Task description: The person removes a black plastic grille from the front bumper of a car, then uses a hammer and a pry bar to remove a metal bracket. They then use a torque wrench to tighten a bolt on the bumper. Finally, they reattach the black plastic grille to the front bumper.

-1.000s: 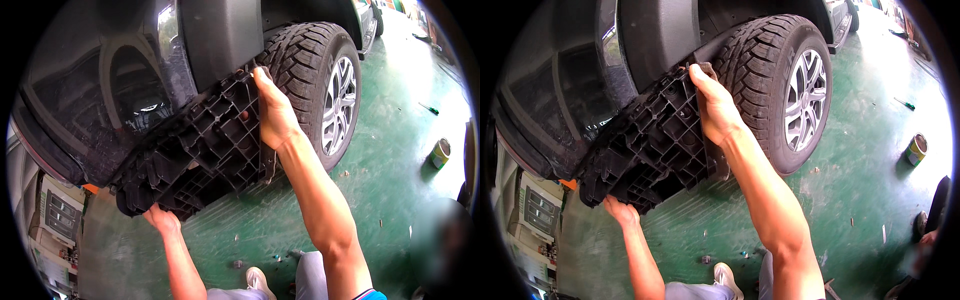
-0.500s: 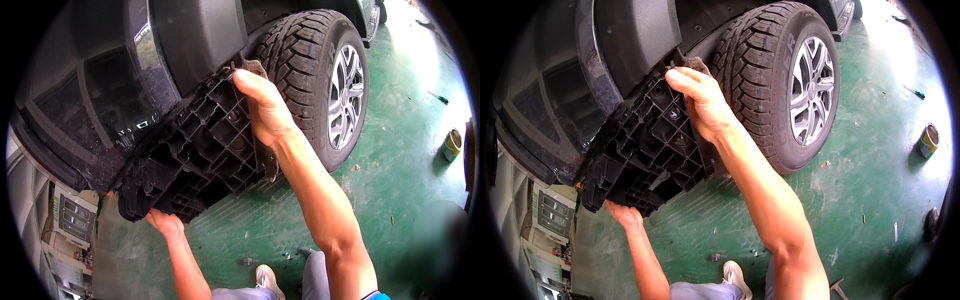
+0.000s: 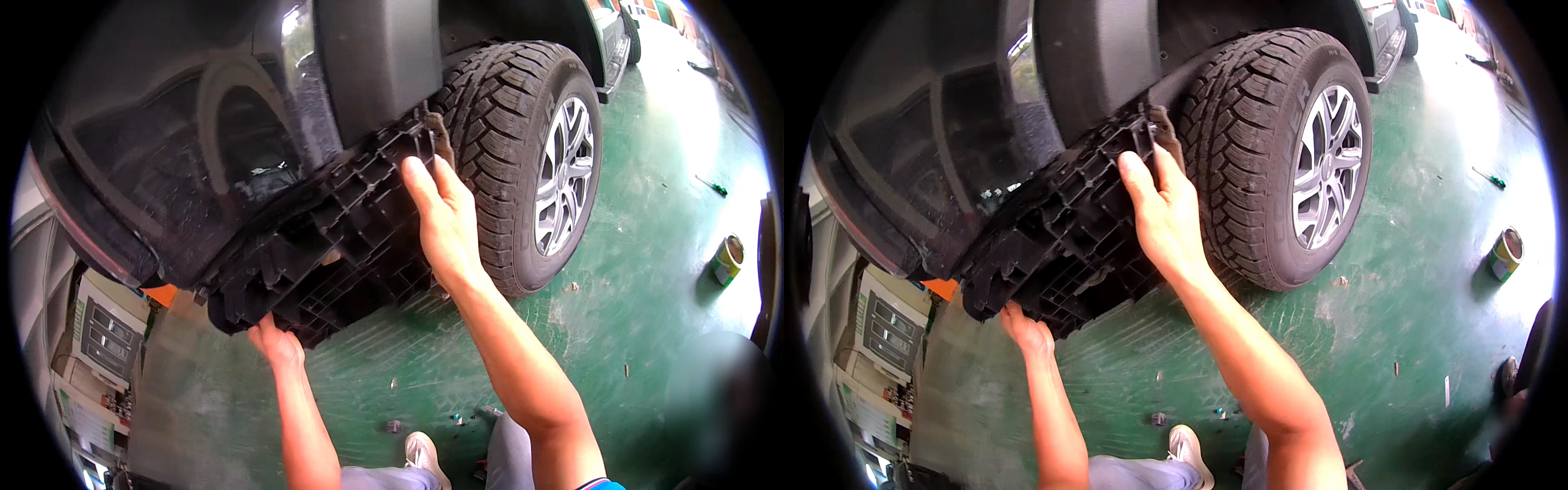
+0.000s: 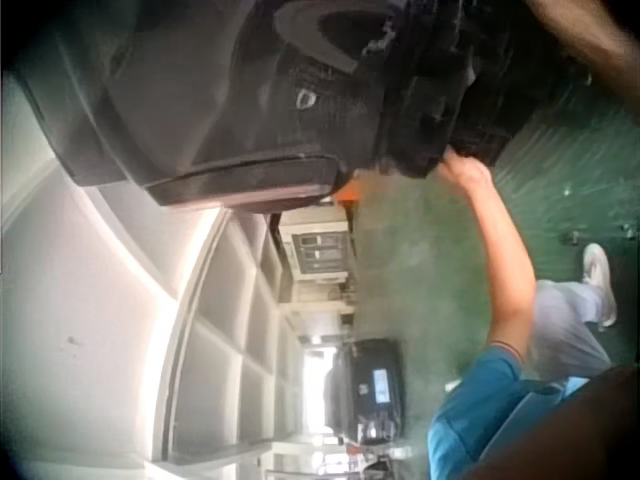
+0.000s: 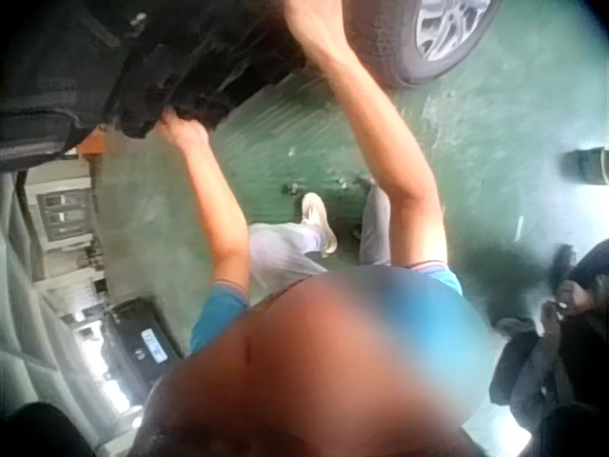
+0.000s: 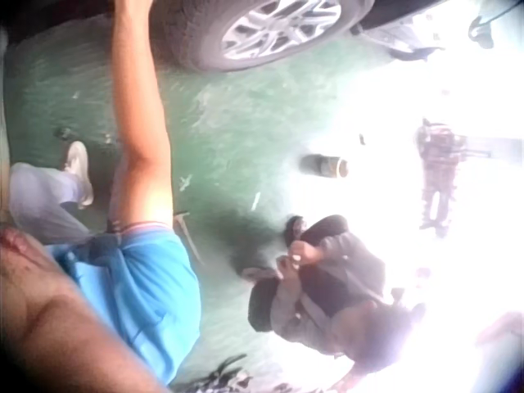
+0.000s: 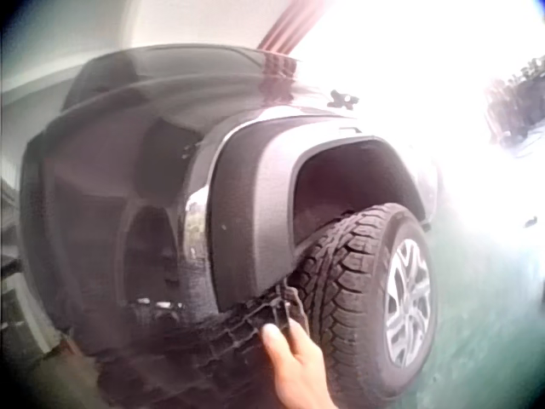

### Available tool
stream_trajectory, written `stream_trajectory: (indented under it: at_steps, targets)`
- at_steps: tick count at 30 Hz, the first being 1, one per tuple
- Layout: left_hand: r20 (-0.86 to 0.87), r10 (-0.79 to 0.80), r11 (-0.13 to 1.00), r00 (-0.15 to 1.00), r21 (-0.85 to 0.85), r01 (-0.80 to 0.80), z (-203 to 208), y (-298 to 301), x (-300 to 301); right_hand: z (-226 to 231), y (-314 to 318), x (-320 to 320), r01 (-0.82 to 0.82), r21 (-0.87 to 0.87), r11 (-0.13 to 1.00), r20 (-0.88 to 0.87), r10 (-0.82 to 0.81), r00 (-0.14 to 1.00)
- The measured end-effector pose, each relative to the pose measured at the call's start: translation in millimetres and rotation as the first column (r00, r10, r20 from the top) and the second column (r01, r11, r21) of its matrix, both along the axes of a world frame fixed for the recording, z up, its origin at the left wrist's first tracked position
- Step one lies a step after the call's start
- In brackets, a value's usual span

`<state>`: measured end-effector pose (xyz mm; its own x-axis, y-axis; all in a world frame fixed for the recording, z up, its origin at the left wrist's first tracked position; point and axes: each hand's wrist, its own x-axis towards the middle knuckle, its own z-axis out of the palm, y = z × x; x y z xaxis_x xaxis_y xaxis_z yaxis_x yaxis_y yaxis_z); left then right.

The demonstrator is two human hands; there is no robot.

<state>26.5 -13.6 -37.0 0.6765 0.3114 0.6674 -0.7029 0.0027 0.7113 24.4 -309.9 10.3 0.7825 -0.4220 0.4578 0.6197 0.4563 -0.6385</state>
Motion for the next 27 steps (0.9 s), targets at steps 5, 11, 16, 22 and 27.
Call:
stream_trajectory:
  at_steps: [5,11,16,22,27]
  targets:
    - [0.003,0.048,0.999,0.999,-0.011,-0.048,6,-16,-15,-3,3,-7,0.103,0.014,0.995,0.04,-0.104,0.994]
    - [0.068,0.075,0.992,0.995,-0.11,-0.067,-5,-2,2,-3,9,-11,-0.083,0.176,0.981,0.026,0.08,0.996]
    - [0.137,0.135,0.983,0.981,-0.146,-0.115,-11,-6,3,-6,10,2,-0.004,0.171,0.985,-0.027,0.009,1.0]
    - [0.173,0.417,0.705,0.892,0.558,-0.438,-56,21,-83,-24,-11,-64,-0.125,0.358,0.925,0.073,0.105,0.992]
    - [-0.202,-0.153,0.977,0.967,-0.175,0.118,-83,-5,-109,-51,-19,-108,-0.027,0.135,0.99,-0.284,0.064,0.957]
